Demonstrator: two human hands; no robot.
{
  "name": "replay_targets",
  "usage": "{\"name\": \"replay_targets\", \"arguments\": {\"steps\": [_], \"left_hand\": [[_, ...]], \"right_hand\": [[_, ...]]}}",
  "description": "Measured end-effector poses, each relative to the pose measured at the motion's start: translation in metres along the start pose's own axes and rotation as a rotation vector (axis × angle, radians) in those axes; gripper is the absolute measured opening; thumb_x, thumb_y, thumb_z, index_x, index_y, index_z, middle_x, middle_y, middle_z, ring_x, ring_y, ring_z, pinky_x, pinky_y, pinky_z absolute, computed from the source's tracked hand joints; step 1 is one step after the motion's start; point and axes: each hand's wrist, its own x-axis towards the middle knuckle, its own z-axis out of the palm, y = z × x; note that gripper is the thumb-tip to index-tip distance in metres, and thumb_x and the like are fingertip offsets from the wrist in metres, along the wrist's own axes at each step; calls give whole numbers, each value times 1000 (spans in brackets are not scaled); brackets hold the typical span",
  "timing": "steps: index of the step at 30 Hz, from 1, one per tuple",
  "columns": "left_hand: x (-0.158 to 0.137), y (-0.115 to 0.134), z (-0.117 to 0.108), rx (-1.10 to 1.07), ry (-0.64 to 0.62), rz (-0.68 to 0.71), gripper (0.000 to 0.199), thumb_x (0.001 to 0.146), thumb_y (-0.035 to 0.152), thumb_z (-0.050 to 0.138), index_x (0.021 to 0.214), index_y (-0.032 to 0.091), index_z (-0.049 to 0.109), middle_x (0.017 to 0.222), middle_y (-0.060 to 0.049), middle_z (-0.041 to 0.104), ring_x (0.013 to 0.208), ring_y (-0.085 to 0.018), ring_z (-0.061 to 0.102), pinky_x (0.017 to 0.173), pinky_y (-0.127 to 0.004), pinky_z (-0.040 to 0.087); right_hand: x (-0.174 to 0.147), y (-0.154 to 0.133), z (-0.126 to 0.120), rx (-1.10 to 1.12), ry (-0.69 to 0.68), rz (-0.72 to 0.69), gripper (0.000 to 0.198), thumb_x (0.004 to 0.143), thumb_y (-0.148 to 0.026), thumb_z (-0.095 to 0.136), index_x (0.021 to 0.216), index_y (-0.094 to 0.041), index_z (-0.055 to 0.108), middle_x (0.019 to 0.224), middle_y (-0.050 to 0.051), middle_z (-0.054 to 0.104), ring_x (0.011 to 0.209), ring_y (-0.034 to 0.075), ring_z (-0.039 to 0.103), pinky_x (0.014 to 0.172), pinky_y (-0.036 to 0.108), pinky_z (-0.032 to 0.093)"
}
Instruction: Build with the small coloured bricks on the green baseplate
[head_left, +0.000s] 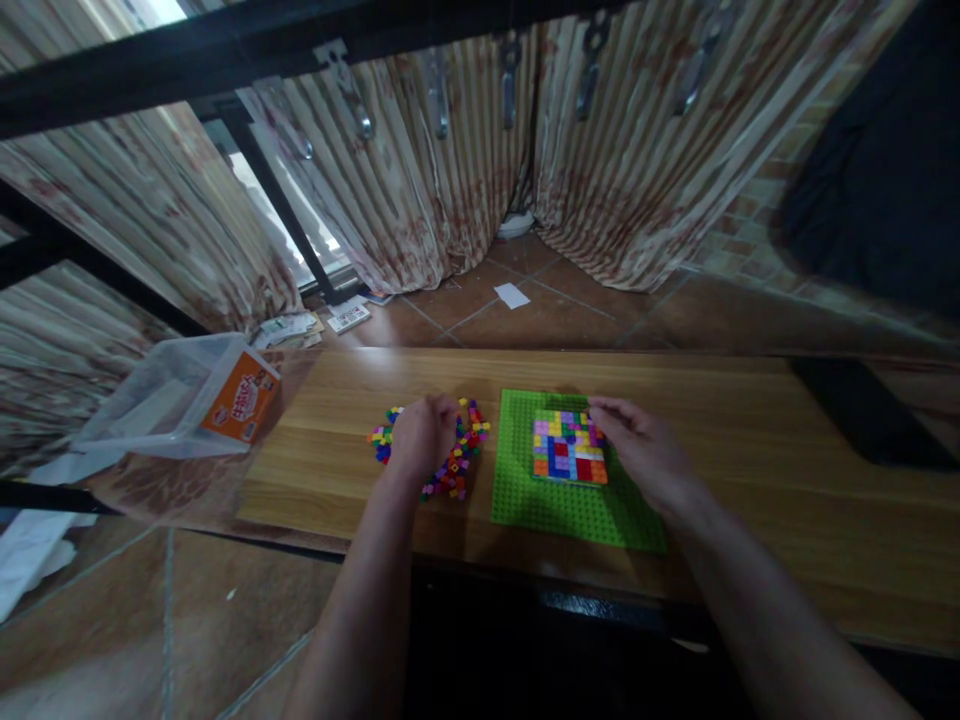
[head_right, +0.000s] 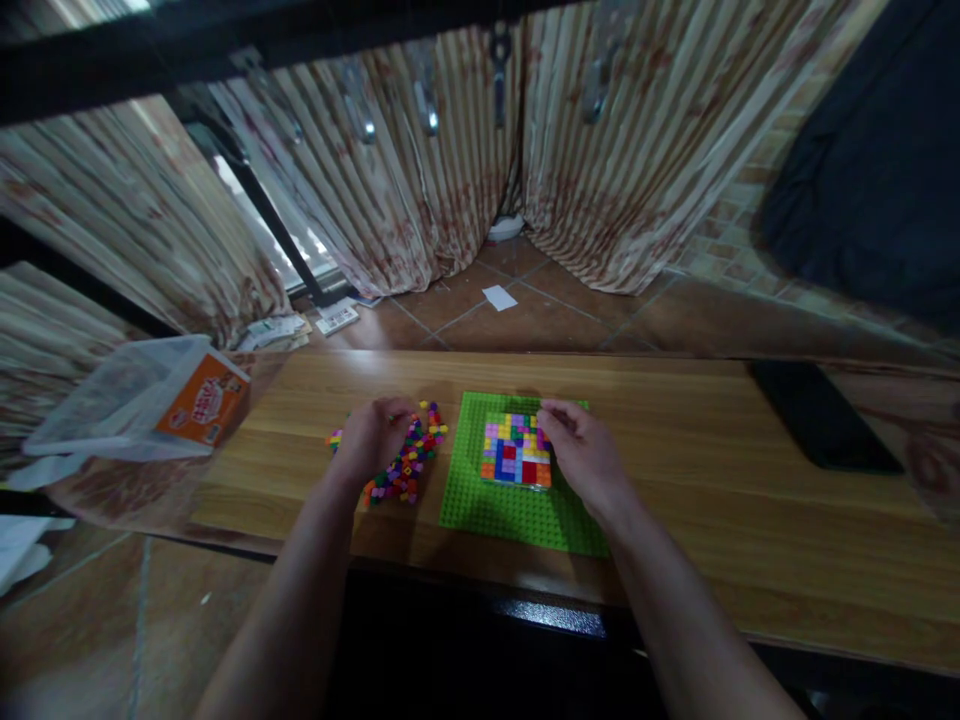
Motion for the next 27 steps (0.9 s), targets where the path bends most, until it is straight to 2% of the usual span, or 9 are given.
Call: {"name": "replay_targets", "arguments": {"steps": [4, 8, 11, 17, 27], "left_hand": [[7, 9, 9, 243, -6, 56, 26, 84, 19, 47, 96, 21, 71, 97, -7, 70, 88, -20, 64, 81, -28, 46], [16, 15, 20, 340, 69, 16, 29, 88, 29, 44, 93, 19, 71, 97, -9, 69, 92, -21, 63, 86, -31, 47], [21, 18, 26, 384, 90, -24, 30, 87, 31, 46, 90, 18, 72, 96, -10, 69, 93, -22, 63, 86, -32, 48], [22, 23, 30, 462, 51, -19, 30, 85, 29, 46, 87, 15, 72, 92, -12, 69, 91, -23, 64, 80, -31, 50], [24, 25, 34, 497, 52, -56, 31, 85, 24, 42, 87, 12, 71, 95, -15, 68, 89, -25, 65, 76, -33, 49]], "right_hand": [[-1, -4, 0, -17, 13, 1, 36, 75, -48, 64, 97, -20, 69, 88, 6, 72, 81, 21, 66, 75, 34, 52], [-2, -3, 0, -21, 3, 3, 36, 75, -46, 64, 98, -19, 69, 90, 6, 73, 82, 20, 66, 75, 34, 52], [-1, 0, -1, -18, -18, -9, 36, 76, -46, 63, 100, -20, 68, 93, 7, 73, 84, 20, 66, 76, 34, 52], [1, 1, -1, -11, -26, -2, 35, 75, -43, 64, 100, -19, 68, 96, 7, 72, 86, 21, 67, 81, 36, 52], [0, -5, 0, 1, -30, 39, 28, 75, -34, 63, 98, -19, 68, 90, 7, 73, 82, 21, 67, 77, 36, 53]]}}
